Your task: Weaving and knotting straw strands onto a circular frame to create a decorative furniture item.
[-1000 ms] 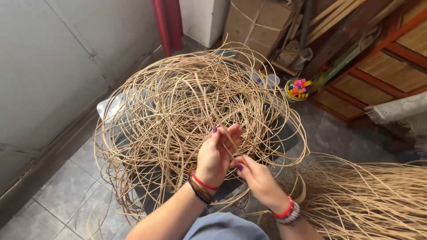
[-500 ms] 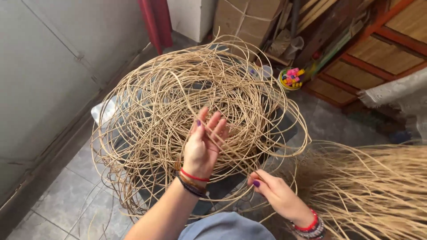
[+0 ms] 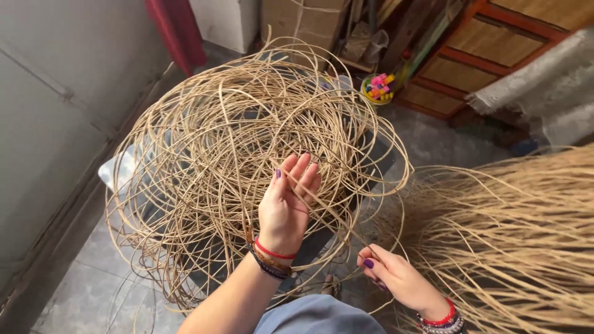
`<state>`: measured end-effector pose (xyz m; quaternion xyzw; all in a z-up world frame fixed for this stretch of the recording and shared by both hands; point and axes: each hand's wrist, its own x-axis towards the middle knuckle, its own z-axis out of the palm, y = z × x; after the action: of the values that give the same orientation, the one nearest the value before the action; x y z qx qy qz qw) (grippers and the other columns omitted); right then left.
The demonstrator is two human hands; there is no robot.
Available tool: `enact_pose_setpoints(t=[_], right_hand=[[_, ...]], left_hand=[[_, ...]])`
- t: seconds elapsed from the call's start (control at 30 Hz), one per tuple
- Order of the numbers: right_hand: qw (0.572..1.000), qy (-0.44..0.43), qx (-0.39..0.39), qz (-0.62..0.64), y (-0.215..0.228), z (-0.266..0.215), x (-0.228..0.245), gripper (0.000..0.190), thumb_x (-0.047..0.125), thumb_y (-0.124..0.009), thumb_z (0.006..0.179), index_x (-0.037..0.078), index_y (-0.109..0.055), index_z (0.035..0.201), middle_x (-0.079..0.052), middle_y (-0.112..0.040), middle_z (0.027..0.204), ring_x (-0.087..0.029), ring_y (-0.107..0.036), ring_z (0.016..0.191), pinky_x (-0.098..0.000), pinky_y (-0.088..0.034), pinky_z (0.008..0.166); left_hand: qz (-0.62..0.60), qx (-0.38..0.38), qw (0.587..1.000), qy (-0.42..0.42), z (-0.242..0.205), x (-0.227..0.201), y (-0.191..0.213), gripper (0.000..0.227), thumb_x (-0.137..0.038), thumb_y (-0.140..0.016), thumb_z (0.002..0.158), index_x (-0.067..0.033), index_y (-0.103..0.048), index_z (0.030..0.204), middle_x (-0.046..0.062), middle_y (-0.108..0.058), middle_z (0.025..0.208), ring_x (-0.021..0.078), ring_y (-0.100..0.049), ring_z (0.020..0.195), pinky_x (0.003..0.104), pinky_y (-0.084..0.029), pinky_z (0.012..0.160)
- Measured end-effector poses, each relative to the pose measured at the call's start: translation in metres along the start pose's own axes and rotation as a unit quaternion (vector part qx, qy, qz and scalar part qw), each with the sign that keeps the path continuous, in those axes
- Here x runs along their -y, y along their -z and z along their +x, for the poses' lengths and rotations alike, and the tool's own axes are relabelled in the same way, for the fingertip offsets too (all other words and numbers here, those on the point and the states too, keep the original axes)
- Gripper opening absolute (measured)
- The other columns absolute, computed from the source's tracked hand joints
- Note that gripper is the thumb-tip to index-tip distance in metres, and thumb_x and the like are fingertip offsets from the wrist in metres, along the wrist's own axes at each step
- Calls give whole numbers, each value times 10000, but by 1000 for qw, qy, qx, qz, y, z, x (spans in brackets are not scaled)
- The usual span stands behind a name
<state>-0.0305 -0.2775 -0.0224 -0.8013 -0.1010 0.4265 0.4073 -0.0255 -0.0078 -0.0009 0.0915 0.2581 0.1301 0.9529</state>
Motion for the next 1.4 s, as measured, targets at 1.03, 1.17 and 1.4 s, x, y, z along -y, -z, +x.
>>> enact_pose_setpoints(t=[1.03,1.17,1.4], right_hand=[[845,1,-527,-91,-81,-328,-113,181,137,-636,923,101,-802,984,-3,-837,1011,-120,-793,892,-259,-583,810],[801,-108,-587,48,-122,-415,-152,201,131,-650,919,72,-826,996,21,-879,989,-70,-785,902,-225,-565,867],[741,-289,-604,55,-185,-521,-190,243,220,-653,926,89,-855,895,64,-905,926,-33,-786,851,-210,-552,830]], left_hand=[[550,802,182,-145,-194,228,8,150,-236,-493,1007,-137,-579,1078,67,-685,821,306,-686,635,445,-494,444],[587,785,149,-131,-181,249,27,364,-115,-517,869,-166,-647,1206,72,-743,873,303,-731,713,442,-536,536],[665,712,132,-184,-199,291,60,169,-378,-560,998,-247,-635,1073,71,-721,747,366,-701,660,533,-491,500]])
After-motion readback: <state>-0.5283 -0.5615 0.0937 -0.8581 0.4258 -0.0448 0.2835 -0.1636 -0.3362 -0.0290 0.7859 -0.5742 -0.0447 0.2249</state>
